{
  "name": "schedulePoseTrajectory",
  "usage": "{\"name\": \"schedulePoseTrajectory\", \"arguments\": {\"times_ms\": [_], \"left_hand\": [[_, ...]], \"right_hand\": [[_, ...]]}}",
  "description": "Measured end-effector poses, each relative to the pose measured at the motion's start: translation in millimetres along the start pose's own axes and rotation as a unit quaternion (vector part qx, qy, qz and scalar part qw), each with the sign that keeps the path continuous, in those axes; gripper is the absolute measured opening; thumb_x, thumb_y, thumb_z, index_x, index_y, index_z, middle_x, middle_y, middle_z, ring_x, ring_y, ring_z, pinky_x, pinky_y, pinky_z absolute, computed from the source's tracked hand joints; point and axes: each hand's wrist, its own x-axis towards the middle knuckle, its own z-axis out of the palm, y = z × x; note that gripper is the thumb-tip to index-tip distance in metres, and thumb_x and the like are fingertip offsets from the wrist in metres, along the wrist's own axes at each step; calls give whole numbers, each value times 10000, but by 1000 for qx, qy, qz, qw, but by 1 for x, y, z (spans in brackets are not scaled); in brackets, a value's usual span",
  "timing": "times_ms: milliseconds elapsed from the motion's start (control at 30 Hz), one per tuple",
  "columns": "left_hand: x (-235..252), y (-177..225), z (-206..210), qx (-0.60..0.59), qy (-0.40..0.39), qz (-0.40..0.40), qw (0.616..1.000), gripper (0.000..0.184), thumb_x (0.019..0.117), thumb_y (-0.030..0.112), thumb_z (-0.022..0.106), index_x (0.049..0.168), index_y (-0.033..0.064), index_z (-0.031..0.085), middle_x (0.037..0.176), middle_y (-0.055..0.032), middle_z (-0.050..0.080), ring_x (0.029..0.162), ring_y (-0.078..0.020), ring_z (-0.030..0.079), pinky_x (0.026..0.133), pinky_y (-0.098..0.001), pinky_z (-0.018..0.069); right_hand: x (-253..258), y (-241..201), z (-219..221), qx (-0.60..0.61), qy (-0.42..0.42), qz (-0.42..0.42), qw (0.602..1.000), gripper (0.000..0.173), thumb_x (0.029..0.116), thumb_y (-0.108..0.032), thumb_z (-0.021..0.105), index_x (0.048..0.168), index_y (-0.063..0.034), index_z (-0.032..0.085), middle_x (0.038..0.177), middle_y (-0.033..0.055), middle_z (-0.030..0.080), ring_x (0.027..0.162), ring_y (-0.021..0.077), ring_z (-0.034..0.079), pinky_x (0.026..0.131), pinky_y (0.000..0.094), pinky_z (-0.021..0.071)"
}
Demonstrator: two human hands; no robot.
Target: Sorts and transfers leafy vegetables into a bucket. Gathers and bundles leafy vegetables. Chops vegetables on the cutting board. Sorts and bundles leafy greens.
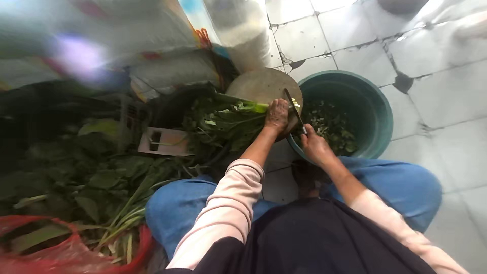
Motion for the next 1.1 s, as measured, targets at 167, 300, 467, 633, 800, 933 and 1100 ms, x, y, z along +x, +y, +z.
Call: {"name": "schedulePoseTrajectory", "arguments": {"times_ms": [167,300,467,633,800,933,1100], "left_hand": [[-1,-5,-6,26,6,6,1000,405,1029,174,547,1401,17,587,1421,-223,590,1431,-447,433,1226,-650,177],[-9,1,-26,21,-125,-51,991,748,1043,402,529,1649,102,210,1658,-226,291,1563,-425,183,1206,-721,-29],[2,10,-29,-10,-114,-54,992,757,915,89,692,1563,-37,322,1531,-281,438,1458,-442,367,1215,-580,218],[10,20,-30,-48,-96,-69,992,603,952,94,658,1467,-94,409,1482,-301,474,1428,-446,411,1197,-545,289],[5,1,-5,-108,66,8,992,358,873,-17,667,1222,-93,643,1252,-278,661,1243,-432,603,1102,-545,420],[6,-5,1,-110,93,35,989,320,933,-9,616,1243,-37,689,1244,-224,698,1249,-401,624,1164,-549,376],[-12,-12,-3,-6,12,-22,1000,577,1003,341,593,1563,308,459,1610,-261,368,1523,-504,238,1212,-709,56]], "right_hand": [[41,-4,38,41,71,-3,997,530,1134,-313,336,1628,-148,239,1076,259,716,995,452,714,862,608,559],[27,11,32,122,97,9,988,513,1135,-345,347,1608,-156,288,1053,259,705,951,439,706,858,600,551],[-20,24,7,56,101,-7,993,511,1134,-337,362,1612,-164,311,1021,238,711,922,408,713,863,561,559],[-34,14,-2,-36,39,7,999,520,1132,-357,356,1631,-227,282,1046,212,721,981,402,714,887,560,553],[-6,6,-3,-19,-1,5,1000,515,1127,-329,389,1615,-202,285,1082,244,708,1011,437,702,886,605,543],[37,1,25,5,65,-18,998,510,1127,-296,380,1606,-153,281,1055,259,716,970,459,716,839,613,561],[37,8,27,118,78,6,990,512,1137,-331,337,1614,-158,271,1066,271,697,953,450,701,848,607,547]]}}
